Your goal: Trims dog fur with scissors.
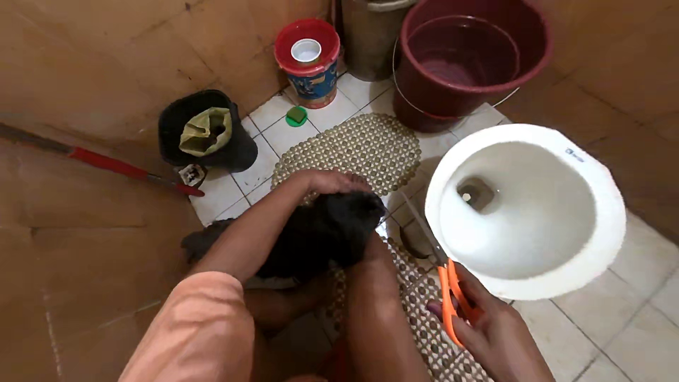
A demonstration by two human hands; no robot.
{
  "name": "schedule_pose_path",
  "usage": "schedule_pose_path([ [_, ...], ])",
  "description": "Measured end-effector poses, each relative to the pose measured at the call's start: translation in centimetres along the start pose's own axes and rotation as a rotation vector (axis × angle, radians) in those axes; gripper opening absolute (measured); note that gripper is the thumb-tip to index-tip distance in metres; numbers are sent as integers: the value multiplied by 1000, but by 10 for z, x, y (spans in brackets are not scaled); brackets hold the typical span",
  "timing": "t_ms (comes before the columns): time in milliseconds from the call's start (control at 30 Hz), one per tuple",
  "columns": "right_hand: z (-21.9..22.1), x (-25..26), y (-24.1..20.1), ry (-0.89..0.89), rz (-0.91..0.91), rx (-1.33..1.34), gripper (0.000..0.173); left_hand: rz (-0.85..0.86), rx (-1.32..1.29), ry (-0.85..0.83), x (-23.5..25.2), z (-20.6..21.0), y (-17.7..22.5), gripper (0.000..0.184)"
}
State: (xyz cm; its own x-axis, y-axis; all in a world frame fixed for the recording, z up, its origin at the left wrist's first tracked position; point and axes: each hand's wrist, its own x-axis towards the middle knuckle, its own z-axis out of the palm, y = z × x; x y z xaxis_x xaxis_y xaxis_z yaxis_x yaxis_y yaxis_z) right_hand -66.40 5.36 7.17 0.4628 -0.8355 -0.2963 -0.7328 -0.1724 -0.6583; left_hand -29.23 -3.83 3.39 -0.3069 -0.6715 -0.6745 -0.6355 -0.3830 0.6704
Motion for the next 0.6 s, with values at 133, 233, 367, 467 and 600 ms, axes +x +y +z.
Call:
schedule_pose_path([
  [133,-7,17,-8,-16,-28,-61,80,-104,49,-139,-16,-21,-9,40],
  [233,-13,40,-16,-47,-61,-114,78,-47,79,-171,-23,-29,-28,29],
  [367,-24,78,-29,-69,-185,-217,80,61,1,-108,-19,-26,-44,33],
  [467,-41,105,-49,-107,-226,-308,82,113,-49,-61,-13,-25,-47,30],
  [600,-61,132,-72,-213,-222,-404,77,101,-86,-8,-14,-42,-55,23],
])
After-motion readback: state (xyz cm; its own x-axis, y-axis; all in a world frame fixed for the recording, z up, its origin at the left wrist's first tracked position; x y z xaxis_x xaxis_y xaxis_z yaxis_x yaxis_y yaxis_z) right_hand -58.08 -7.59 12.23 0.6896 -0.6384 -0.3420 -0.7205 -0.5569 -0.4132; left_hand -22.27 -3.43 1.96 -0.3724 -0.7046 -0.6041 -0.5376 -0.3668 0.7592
